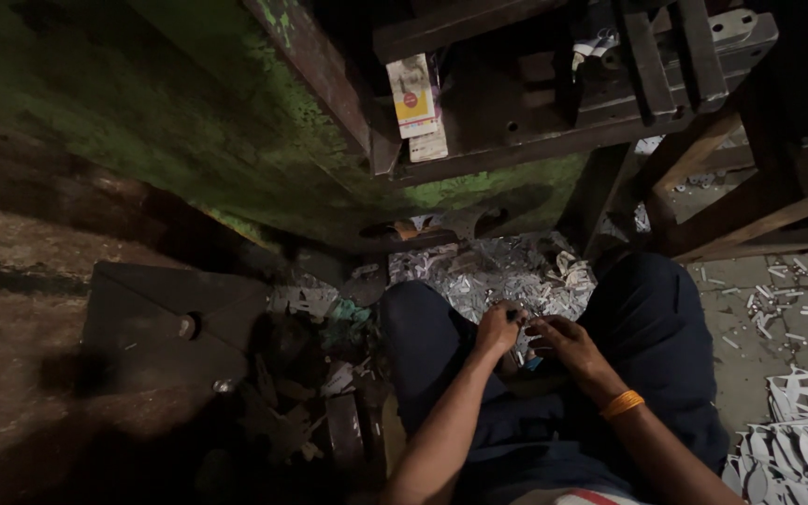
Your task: The recorder is shown handling, inspecting, and sorting metal cutout templates and scraps on a workshop floor.
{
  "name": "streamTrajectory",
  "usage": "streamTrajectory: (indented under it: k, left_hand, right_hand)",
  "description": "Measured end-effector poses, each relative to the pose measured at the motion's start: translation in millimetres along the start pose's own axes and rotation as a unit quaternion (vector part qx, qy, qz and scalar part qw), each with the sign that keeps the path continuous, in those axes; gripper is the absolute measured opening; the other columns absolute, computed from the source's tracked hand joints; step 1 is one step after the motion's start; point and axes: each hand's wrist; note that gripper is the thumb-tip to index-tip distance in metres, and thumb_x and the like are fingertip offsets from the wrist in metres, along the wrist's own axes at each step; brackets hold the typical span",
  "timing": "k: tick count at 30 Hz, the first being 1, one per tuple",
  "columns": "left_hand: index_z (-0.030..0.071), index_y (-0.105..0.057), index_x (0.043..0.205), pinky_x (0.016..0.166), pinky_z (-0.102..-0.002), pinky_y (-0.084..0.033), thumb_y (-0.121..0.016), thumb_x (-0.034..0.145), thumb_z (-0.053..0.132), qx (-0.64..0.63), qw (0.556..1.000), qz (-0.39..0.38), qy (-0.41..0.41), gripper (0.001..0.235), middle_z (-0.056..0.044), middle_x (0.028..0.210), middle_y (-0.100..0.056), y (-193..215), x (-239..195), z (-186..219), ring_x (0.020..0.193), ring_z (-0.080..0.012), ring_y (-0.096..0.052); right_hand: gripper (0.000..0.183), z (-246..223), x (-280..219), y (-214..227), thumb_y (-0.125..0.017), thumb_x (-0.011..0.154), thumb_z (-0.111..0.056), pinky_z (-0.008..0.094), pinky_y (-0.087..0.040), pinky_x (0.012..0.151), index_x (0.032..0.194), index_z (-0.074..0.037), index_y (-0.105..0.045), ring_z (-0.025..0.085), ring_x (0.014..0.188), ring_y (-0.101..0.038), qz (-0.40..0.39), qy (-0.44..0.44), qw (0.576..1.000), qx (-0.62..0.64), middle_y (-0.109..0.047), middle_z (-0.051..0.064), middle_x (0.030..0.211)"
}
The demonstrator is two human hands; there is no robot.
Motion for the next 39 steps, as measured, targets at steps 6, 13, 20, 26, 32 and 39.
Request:
streamTrajectory:
  k: [6, 13, 20, 26, 32, 39]
  left_hand:
    - [0.007, -0.074, 0.109, 0.088, -0.045, -0.055, -0.072, 0.093, 0.031, -0.015, 1.000, -0.012, 0.004, 0.030, -0.019, 0.110, -0.073, 5, -3, 7, 0.106, -0.0382, -0.069]
    - [0.007, -0.075, 0.109, 0.086, -0.045, -0.056, -0.070, 0.093, 0.030, -0.011, 0.999, -0.027, 0.024, 0.028, -0.018, 0.108, -0.075, 13, -7, 17, 0.102, -0.0361, -0.072]
    - [0.008, -0.074, 0.114, 0.087, -0.046, -0.055, -0.063, 0.095, 0.022, 0.071, 0.995, -0.070, -0.025, 0.026, -0.019, 0.113, -0.074, -7, 3, -9, 0.104, -0.0367, -0.070]
    - [0.007, -0.074, 0.110, 0.093, -0.042, -0.055, -0.073, 0.092, 0.033, -0.057, 0.998, 0.000, -0.028, 0.032, -0.017, 0.112, -0.074, 0, -1, -1, 0.107, -0.0346, -0.070]
    - [0.009, -0.076, 0.106, 0.090, -0.041, -0.056, -0.074, 0.091, 0.034, -0.070, 0.997, 0.024, -0.025, 0.030, -0.016, 0.108, -0.075, -2, -1, -6, 0.103, -0.0337, -0.071]
    - [0.011, -0.076, 0.102, 0.086, -0.041, -0.056, -0.074, 0.089, 0.035, -0.052, 0.999, 0.004, -0.008, 0.027, -0.015, 0.104, -0.076, 1, -5, 1, 0.099, -0.0325, -0.072]
  right_hand:
    - [0.053, -3, -3, -1, -0.058, 0.099, -0.034, 0.041, -0.058, 0.098, 0.136, 0.004, -0.058, 0.030, 0.117, -0.071, -0.005, 0.013, 1.000, 0.003, -0.073, 0.019, 0.128]
    - [0.050, 13, 11, 5, -0.057, 0.098, -0.032, 0.042, -0.059, 0.095, 0.133, 0.003, -0.059, 0.030, 0.112, -0.073, -0.024, 0.031, 0.999, 0.032, -0.075, 0.018, 0.124]
    - [0.049, -74, -30, -22, -0.059, 0.098, -0.038, 0.038, -0.058, 0.094, 0.127, 0.000, -0.068, 0.025, 0.106, -0.073, -0.018, 0.086, 0.993, 0.081, -0.075, 0.016, 0.118]
    - [0.047, -166, -37, -48, -0.063, 0.099, -0.039, 0.038, -0.058, 0.088, 0.124, 0.001, -0.066, 0.021, 0.097, -0.069, -0.082, 0.226, 0.957, 0.163, -0.071, 0.012, 0.110]
    - [0.041, -202, -43, -63, -0.064, 0.100, -0.034, 0.034, -0.057, 0.090, 0.123, 0.001, -0.066, 0.018, 0.096, -0.068, -0.097, 0.259, 0.944, 0.182, -0.072, 0.009, 0.109]
    - [0.039, -204, -46, -62, -0.062, 0.101, -0.032, 0.035, -0.058, 0.089, 0.122, 0.000, -0.066, 0.018, 0.094, -0.070, -0.074, 0.229, 0.955, 0.175, -0.073, 0.010, 0.106]
Point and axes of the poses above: each hand's wrist, its own x-axis towards the middle knuckle, its own y-axis out of the back of the hand, z = x × y
